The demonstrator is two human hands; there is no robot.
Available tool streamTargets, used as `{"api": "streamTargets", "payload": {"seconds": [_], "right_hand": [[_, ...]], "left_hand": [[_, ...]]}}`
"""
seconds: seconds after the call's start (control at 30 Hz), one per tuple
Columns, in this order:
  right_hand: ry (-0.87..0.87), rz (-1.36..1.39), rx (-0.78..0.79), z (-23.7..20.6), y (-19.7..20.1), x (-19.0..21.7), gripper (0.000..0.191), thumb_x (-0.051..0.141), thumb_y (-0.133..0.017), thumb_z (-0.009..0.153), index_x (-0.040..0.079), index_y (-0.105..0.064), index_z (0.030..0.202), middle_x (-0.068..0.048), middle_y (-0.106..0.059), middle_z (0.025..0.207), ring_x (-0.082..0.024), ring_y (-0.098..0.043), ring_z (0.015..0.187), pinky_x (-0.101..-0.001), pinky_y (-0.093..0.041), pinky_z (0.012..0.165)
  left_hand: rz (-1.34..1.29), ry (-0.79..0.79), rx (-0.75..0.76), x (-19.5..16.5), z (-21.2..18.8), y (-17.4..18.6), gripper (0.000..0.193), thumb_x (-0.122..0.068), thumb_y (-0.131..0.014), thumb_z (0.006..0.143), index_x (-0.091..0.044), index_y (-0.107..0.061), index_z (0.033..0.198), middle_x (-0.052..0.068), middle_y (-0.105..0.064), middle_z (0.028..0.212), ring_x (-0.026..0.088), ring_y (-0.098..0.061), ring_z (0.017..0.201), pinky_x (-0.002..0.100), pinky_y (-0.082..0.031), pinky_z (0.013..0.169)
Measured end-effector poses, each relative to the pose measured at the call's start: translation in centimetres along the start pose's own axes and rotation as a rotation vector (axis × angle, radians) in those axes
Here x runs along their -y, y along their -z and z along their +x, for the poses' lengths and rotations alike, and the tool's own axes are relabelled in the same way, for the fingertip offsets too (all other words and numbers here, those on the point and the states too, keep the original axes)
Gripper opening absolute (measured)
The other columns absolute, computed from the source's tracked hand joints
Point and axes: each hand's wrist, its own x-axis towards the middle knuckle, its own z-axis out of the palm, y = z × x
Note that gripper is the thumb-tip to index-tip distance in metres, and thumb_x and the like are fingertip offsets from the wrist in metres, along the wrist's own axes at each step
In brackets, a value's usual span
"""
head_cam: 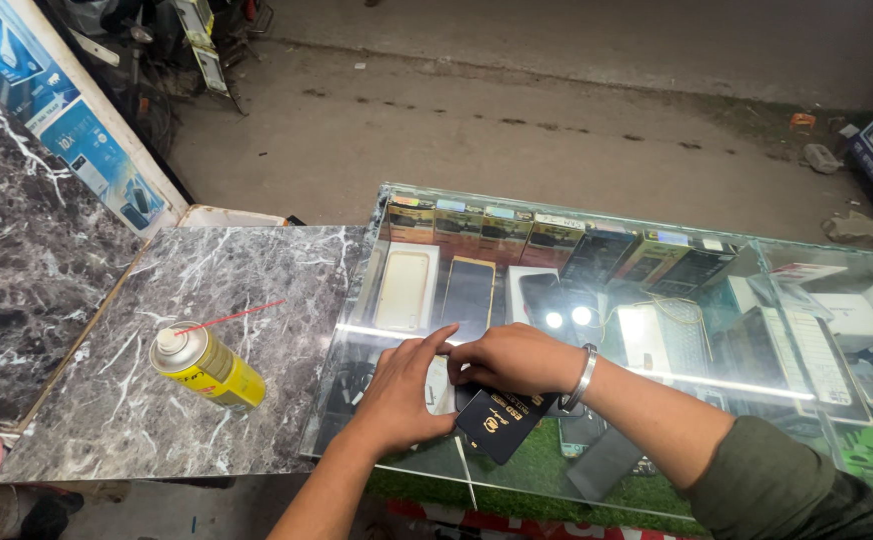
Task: The person holds a smartphone on a glass display counter, takes a screen protector out of its paper sleeve, peels off the backing liner, aligns the protector over the phone screen, and presses and smooths it down with their fingers, turning the phone over as they work.
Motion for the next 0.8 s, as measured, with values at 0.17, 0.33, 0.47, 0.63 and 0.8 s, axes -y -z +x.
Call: {"api": "streamTargets", "payload": {"seconds": [0.17, 0.33, 0.47, 0.63, 0.8], "right_hand": [[-0.039, -0.034, -0.009, -0.4, -0.3, -0.2, 0.017, 0.03, -0.063, 0.095, 0.024, -0.07, 0.108, -0.006, -0.075, 0.083, -0.031, -0.071, 0.079, -0.0465, -0.053, 0.071], [-0.038, -0.042, -0.022, -0.5, -0.5, -0.3, 0.016, 0.031, -0.062, 0.096, 0.024, -0.071, 0.107, -0.006, -0.074, 0.082, -0.031, -0.071, 0.079, -0.0466, -0.053, 0.07], [-0.056, -0.049, -0.022, -0.7, -0.5, -0.3, 0.016, 0.03, -0.062, 0.096, 0.024, -0.071, 0.107, -0.006, -0.074, 0.081, -0.03, -0.072, 0.079, -0.0463, -0.053, 0.07], [-0.091, -0.044, -0.001, -1.9, 0.1, -1.1, 0.019, 0.027, -0.063, 0.093, 0.026, -0.072, 0.109, -0.002, -0.078, 0.087, -0.028, -0.074, 0.082, -0.0445, -0.056, 0.073], [-0.175, -0.035, 0.019, -4.2, 0.8, -2.2, 0.022, 0.025, -0.061, 0.093, 0.027, -0.072, 0.111, 0.002, -0.079, 0.093, -0.025, -0.074, 0.085, -0.043, -0.056, 0.077]], "left_hand": [[-0.002, -0.034, -0.008, 0.1, 0.0, 0.1, 0.103, -0.024, -0.085, 0.057, -0.023, -0.041, 0.15, 0.004, -0.061, 0.132, 0.029, -0.051, 0.127, 0.041, -0.038, 0.11], [0.007, -0.054, -0.021, 0.4, 0.2, -0.2, 0.1, -0.024, -0.086, 0.056, -0.019, -0.044, 0.146, 0.005, -0.061, 0.134, 0.028, -0.05, 0.13, 0.041, -0.036, 0.11], [0.021, -0.111, -0.043, 0.6, 0.2, -0.4, 0.099, -0.023, -0.087, 0.055, -0.016, -0.045, 0.145, 0.006, -0.062, 0.132, 0.027, -0.051, 0.129, 0.041, -0.035, 0.111], [-0.003, -0.111, -0.032, 0.3, 0.0, -0.2, 0.099, -0.027, -0.091, 0.056, -0.015, -0.045, 0.143, 0.002, -0.063, 0.131, 0.026, -0.051, 0.129, 0.041, -0.035, 0.11], [0.008, -0.065, -0.004, -0.2, 0.1, -0.1, 0.1, -0.026, -0.092, 0.055, -0.016, -0.045, 0.142, 0.0, -0.063, 0.131, 0.025, -0.05, 0.13, 0.041, -0.035, 0.11]]}}
